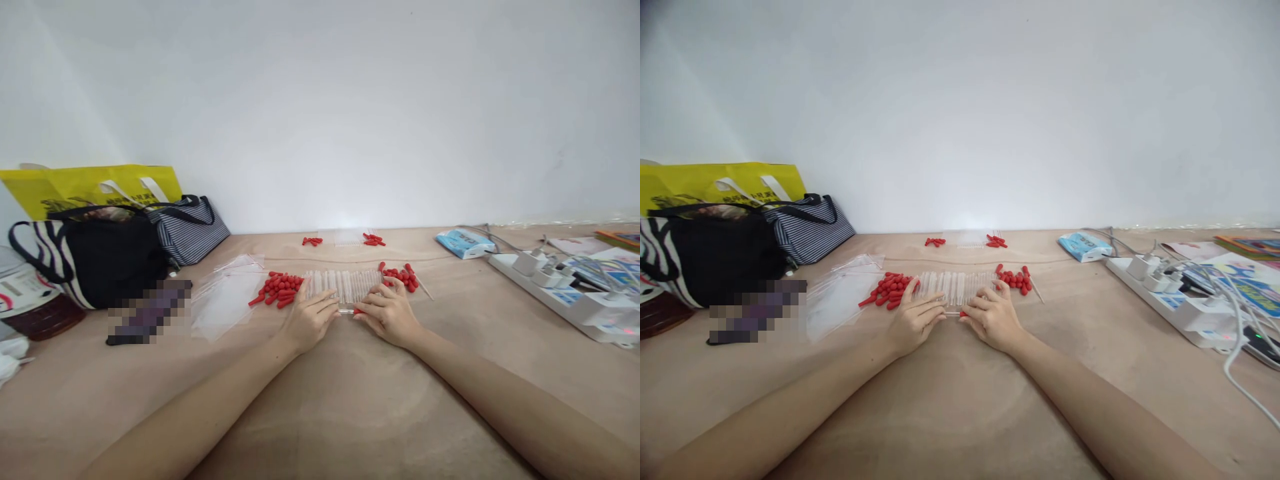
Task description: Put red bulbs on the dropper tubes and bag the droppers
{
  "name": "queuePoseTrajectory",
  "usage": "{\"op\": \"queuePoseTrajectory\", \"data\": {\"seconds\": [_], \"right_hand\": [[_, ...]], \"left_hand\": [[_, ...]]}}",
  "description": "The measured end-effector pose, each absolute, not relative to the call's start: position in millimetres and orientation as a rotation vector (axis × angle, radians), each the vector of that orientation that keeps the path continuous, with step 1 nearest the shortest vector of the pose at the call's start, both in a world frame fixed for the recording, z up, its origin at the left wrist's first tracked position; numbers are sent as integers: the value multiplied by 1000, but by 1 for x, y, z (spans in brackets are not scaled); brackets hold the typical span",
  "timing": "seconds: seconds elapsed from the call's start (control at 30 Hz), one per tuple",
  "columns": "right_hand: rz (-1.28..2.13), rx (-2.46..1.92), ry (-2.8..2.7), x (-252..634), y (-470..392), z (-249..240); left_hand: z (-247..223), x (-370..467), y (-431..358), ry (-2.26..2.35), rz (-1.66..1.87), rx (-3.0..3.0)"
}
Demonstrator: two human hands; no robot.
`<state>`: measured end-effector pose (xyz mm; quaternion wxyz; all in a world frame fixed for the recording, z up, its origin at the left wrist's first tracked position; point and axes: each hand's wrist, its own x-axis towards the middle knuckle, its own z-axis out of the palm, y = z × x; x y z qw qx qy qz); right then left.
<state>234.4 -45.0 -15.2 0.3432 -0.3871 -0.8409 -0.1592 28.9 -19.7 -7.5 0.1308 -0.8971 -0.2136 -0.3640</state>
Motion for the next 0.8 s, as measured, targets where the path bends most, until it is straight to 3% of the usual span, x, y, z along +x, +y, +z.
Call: {"op": "queuePoseTrajectory", "data": {"seconds": [0.8], "right_hand": [[-326,-894,-2090,238,-46,-13]], "left_hand": [[-7,29,-19,-695,-1115,-2626]]}}
